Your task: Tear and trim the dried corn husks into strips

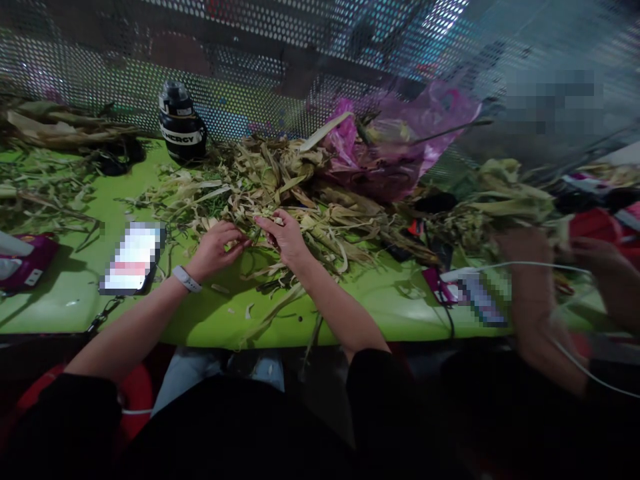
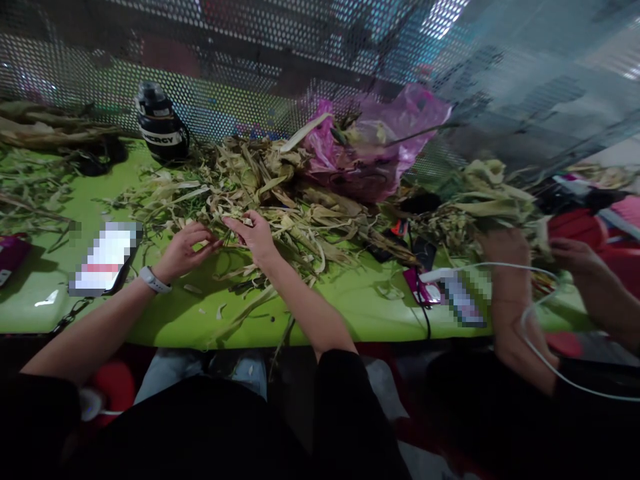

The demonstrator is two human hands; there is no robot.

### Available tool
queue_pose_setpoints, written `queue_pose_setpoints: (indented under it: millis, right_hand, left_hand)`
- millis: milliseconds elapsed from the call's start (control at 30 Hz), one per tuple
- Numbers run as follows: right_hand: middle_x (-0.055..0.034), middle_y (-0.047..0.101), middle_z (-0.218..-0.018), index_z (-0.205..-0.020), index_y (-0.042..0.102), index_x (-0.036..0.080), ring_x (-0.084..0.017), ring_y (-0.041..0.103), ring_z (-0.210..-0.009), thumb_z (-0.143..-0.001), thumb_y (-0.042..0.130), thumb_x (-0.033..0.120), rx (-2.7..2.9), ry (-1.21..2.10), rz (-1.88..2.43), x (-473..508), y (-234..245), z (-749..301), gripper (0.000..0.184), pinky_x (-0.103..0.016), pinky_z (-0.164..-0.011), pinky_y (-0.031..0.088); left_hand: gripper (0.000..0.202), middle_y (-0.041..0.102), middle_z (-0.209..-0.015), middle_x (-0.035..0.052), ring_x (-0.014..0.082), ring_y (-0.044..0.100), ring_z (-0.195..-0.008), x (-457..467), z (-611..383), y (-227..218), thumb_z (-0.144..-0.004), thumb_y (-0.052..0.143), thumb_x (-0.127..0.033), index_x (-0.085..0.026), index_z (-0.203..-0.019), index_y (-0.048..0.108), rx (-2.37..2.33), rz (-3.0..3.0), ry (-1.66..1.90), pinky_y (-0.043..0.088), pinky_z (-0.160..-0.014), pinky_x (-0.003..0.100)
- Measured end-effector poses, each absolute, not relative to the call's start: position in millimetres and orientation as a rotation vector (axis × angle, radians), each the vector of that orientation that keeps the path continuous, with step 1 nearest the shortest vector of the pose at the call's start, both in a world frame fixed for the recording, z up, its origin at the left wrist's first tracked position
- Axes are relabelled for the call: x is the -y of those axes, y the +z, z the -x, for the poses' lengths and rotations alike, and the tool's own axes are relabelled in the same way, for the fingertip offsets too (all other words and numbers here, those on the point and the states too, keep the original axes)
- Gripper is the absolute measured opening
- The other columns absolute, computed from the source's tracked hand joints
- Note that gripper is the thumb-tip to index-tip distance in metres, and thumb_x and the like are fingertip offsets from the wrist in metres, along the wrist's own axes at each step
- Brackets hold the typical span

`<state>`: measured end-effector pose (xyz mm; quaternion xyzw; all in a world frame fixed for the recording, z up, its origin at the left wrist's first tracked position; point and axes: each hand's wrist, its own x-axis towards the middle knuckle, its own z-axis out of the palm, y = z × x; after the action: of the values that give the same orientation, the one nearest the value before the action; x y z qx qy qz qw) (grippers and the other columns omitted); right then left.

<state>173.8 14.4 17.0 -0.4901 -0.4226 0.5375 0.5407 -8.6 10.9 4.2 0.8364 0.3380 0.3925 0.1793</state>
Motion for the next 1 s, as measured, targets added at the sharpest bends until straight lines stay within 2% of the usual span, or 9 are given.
queue_pose_setpoints:
  millis: [167, 267, 367, 533, 800, 900, 1000]
  right_hand:
    - [0.0118, 0.045, -0.047, -0.074, 0.040, 0.023, -0.004, 0.035, -0.039, -0.057, 0.085, 0.048, 1.017, 1.274, 1.169, -13.9, 19.4, -174.7, 0.053, -0.020, -0.039, 0.026]
    - [0.0116, 0.044, -0.047, -0.073, 0.039, 0.023, -0.004, 0.037, -0.039, -0.059, 0.084, 0.049, 1.035, 1.262, 1.169, -12.6, 20.1, -173.9, 0.053, -0.020, -0.039, 0.027]
    - [0.0113, 0.044, -0.047, -0.073, 0.037, 0.024, -0.006, 0.038, -0.039, -0.061, 0.083, 0.048, 1.067, 1.244, 1.170, -14.3, 18.5, -176.5, 0.052, -0.021, -0.039, 0.028]
    - [0.0120, 0.041, -0.044, -0.068, 0.038, 0.024, -0.006, 0.039, -0.036, -0.060, 0.083, 0.044, 1.186, 1.192, 1.176, -17.9, 16.2, -183.5, 0.050, -0.021, -0.036, 0.028]
    - [0.0120, 0.045, -0.041, -0.070, 0.047, 0.021, -0.005, 0.038, -0.033, -0.052, 0.088, 0.047, 1.269, 1.623, 1.185, 1.2, 26.6, -167.5, 0.052, -0.019, -0.036, 0.028]
    - [0.0110, 0.047, -0.045, -0.073, 0.050, 0.020, -0.005, 0.040, -0.037, -0.054, 0.087, 0.049, 1.177, 1.559, 1.170, -2.5, 23.8, -168.3, 0.050, -0.020, -0.039, 0.032]
    - [0.0108, 0.049, -0.048, -0.074, 0.047, 0.021, -0.005, 0.041, -0.039, -0.057, 0.085, 0.051, 1.069, 1.435, 1.161, -10.7, 18.3, -172.1, 0.051, -0.020, -0.041, 0.032]
  left_hand:
    - [0.030, 0.062, -0.074, 0.0066, 0.0197, 0.055, -0.072, -8.8, 7.3, 6.2, -0.095, 0.048, -0.039, -0.019, -0.079, 0.064, -0.936, -2.335, 1.033, 0.042, -0.071, 0.033]
    - [0.027, 0.065, -0.077, 0.0065, 0.0200, 0.056, -0.074, -7.5, 6.0, 6.0, -0.092, 0.053, -0.041, -0.019, -0.082, 0.065, -0.919, -2.346, 0.980, 0.042, -0.071, 0.033]
    - [0.024, 0.062, -0.071, 0.0049, 0.0185, 0.054, -0.068, -8.8, 5.6, 4.6, -0.091, 0.055, -0.037, -0.020, -0.075, 0.062, -0.882, -2.389, 0.996, 0.040, -0.068, 0.032]
    - [0.022, 0.063, -0.077, 0.0055, 0.0197, 0.055, -0.075, -12.8, 9.8, 5.6, -0.096, 0.048, -0.031, -0.021, -0.080, 0.059, -1.007, -2.446, 1.167, 0.042, -0.073, 0.033]
    - [0.024, 0.064, -0.081, 0.0068, 0.0212, 0.055, -0.080, -16.2, 11.9, -4.3, -0.098, 0.045, -0.034, -0.020, -0.084, 0.059, -1.274, -2.630, 1.335, 0.042, -0.076, 0.036]
    - [0.017, 0.064, -0.084, 0.0057, 0.0197, 0.056, -0.080, -15.4, 12.2, -2.4, -0.097, 0.050, -0.034, -0.021, -0.088, 0.058, -1.280, -2.447, 1.548, 0.044, -0.075, 0.035]
    - [0.011, 0.065, -0.086, 0.0057, 0.0200, 0.058, -0.082, -10.8, 13.9, 4.7, -0.094, 0.056, -0.032, -0.022, -0.091, 0.058, -1.251, -2.274, 1.754, 0.044, -0.075, 0.036]
